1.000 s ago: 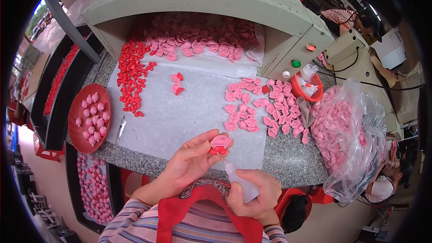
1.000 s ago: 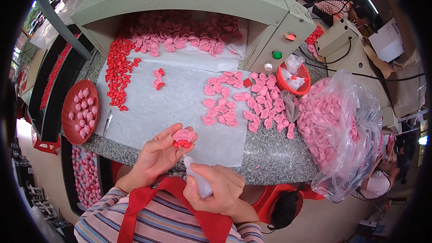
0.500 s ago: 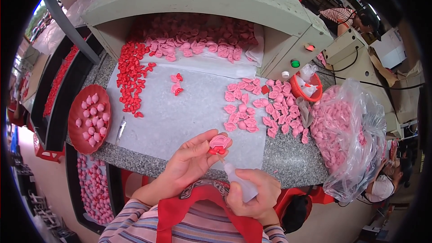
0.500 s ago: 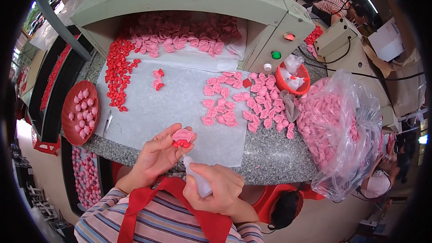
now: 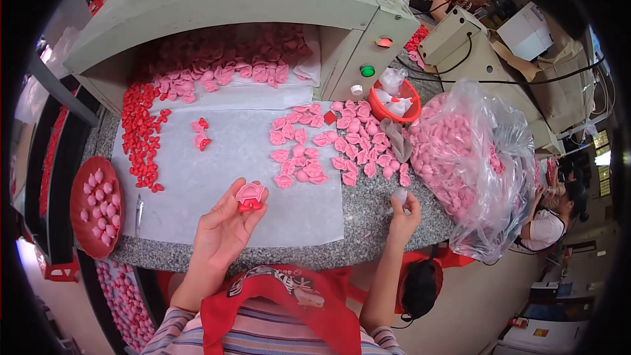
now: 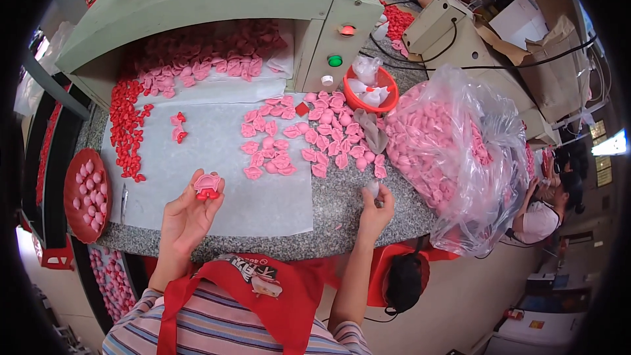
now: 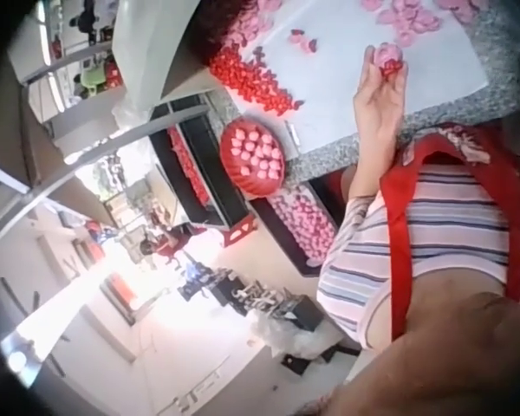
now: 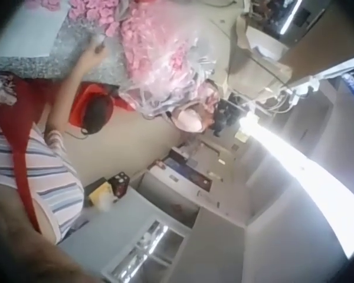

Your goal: Assembling small pink toy components by applying adhesive and joining parts at a factory workbench.

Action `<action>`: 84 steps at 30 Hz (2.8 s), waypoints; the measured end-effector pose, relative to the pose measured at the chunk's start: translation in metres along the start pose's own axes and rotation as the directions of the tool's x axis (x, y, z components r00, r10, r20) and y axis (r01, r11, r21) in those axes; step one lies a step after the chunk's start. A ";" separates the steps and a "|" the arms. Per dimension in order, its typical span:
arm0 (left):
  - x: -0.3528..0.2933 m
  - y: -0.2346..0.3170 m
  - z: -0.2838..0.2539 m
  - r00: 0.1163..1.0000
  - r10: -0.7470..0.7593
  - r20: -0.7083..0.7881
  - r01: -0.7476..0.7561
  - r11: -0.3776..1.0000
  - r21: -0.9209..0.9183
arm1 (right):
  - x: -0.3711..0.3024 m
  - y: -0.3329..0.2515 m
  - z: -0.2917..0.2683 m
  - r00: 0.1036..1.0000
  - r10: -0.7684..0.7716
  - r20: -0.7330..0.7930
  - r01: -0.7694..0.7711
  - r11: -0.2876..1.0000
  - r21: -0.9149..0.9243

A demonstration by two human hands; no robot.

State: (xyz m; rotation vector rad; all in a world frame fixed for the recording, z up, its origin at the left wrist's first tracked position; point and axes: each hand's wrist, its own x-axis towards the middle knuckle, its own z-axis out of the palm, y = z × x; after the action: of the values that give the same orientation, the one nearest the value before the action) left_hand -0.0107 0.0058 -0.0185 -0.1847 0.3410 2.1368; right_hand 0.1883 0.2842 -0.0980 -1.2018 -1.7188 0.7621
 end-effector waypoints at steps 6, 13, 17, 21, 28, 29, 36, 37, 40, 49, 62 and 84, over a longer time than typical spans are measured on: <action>0.001 -0.002 0.001 1.000 -0.013 0.000 0.013 1.000 -0.010 | 0.005 0.014 -0.002 0.989 0.136 0.062 -0.135 0.991 -0.018; 0.002 -0.008 0.005 0.997 -0.065 -0.052 0.065 0.998 -0.001 | -0.036 -0.074 0.048 0.908 -0.369 0.199 0.407 0.890 -0.208; -0.004 -0.006 0.009 0.992 -0.124 -0.024 0.122 0.990 -0.071 | -0.024 -0.051 0.071 0.815 -0.472 0.337 0.567 0.771 -0.289; -0.004 0.001 -0.008 0.995 -0.065 -0.073 0.058 0.994 -0.094 | -0.045 -0.081 0.051 0.737 0.141 0.661 -0.366 0.905 0.215; 0.000 -0.004 0.001 0.991 -0.115 -0.071 0.112 0.993 -0.047 | -0.073 -0.086 0.068 0.567 -0.374 0.734 0.418 0.898 0.135; 0.001 -0.002 0.000 0.991 -0.121 -0.063 0.119 0.992 -0.041 | -0.068 -0.088 0.069 0.561 -0.374 0.739 0.418 0.898 0.137; -0.002 0.001 -0.008 0.992 -0.093 -0.088 0.090 0.996 -0.029 | -0.074 -0.095 0.063 0.673 -0.309 0.672 0.382 0.923 0.042; -0.002 0.000 -0.008 0.992 -0.088 -0.092 0.085 0.996 -0.032 | -0.076 -0.094 0.069 0.642 -0.395 0.658 0.463 0.883 0.078; -0.001 -0.002 -0.004 0.991 -0.110 -0.078 0.109 0.994 -0.013 | -0.076 -0.092 0.073 0.602 -0.462 0.651 0.534 0.839 0.102; -0.013 -0.006 0.014 1.000 -0.011 -0.016 0.014 0.987 0.160 | -0.095 -0.197 0.037 0.638 -0.601 0.481 0.464 0.799 0.382; -0.022 -0.012 0.016 0.987 0.145 0.063 -0.158 0.879 0.450 | -0.106 -0.196 0.040 0.616 -0.693 0.375 0.561 0.719 0.410; -0.026 -0.019 0.023 0.868 0.306 0.392 -0.492 0.415 0.765 | -0.104 -0.187 0.034 0.598 -0.755 0.268 0.635 0.651 0.416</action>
State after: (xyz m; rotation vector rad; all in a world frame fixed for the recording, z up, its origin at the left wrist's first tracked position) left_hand 0.0190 0.0023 0.0066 0.7690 1.4067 2.1399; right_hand 0.0975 0.1221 0.0143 -0.0679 -2.1286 0.7453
